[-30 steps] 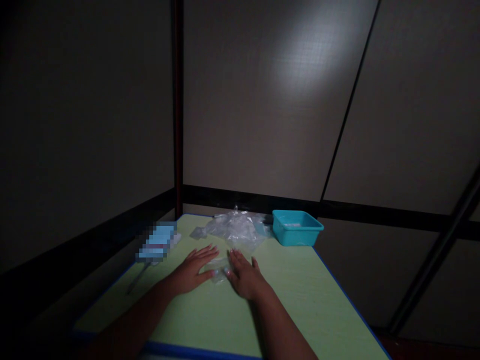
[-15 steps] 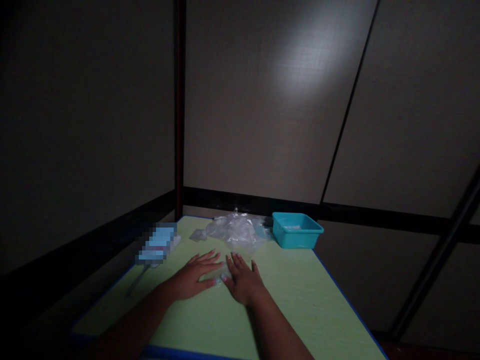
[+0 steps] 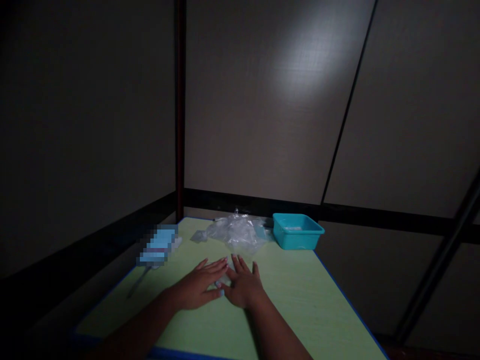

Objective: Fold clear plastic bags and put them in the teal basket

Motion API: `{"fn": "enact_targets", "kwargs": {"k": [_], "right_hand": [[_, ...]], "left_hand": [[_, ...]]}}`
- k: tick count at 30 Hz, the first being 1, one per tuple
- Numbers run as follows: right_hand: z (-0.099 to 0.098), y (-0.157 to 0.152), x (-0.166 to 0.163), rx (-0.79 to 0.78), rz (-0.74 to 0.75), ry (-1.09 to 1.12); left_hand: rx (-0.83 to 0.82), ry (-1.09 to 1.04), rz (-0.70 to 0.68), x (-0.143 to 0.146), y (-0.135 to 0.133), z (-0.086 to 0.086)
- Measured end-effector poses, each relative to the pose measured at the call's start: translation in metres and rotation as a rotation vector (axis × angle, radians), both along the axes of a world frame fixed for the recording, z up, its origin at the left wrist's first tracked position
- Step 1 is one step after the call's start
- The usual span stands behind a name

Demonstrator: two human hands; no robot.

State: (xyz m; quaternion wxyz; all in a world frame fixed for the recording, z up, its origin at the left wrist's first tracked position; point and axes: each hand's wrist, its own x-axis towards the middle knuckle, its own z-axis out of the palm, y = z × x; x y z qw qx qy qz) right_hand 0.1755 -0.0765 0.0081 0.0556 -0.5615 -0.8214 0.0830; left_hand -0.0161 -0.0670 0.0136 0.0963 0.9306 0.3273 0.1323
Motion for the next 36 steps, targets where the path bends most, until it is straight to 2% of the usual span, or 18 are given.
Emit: {"fn": "enact_targets", "kwargs": {"k": [4, 8, 10, 13, 16, 18, 25, 30, 33, 36], "right_hand": [[0.001, -0.001, 0.000, -0.003, 0.013, 0.017], [0.009, 0.000, 0.004, 0.021, -0.007, 0.105], [0.015, 0.004, 0.009, 0.132, -0.126, 0.188], [0.022, 0.012, 0.022, 0.261, -0.397, 0.250], [0.023, 0.016, 0.032, 0.173, -0.586, 0.183], [0.021, 0.016, 0.032, 0.127, -0.624, 0.123], [0.011, 0.013, 0.020, 0.185, -0.554, 0.044], [0.014, 0.014, 0.021, 0.235, -0.515, 0.120], [0.021, 0.008, 0.019, 0.307, -0.343, 0.269], [0.027, -0.001, 0.015, 0.283, -0.031, 0.416]], "left_hand": [[0.007, 0.035, 0.031, -0.001, 0.004, -0.007], [0.046, -0.004, 0.055, -0.002, 0.003, -0.003], [0.094, -0.059, 0.068, -0.002, 0.001, 0.002], [0.101, -0.096, 0.053, -0.001, -0.001, 0.007], [0.048, -0.084, 0.010, 0.000, 0.000, 0.006], [0.019, -0.082, -0.005, 0.000, 0.001, 0.004], [-0.018, -0.078, 0.018, -0.001, 0.004, 0.001], [0.077, -0.266, 0.127, -0.009, 0.011, 0.002], [0.093, -0.314, 0.174, -0.014, 0.015, 0.001], [0.032, -0.265, 0.159, -0.015, 0.017, -0.003]]}}
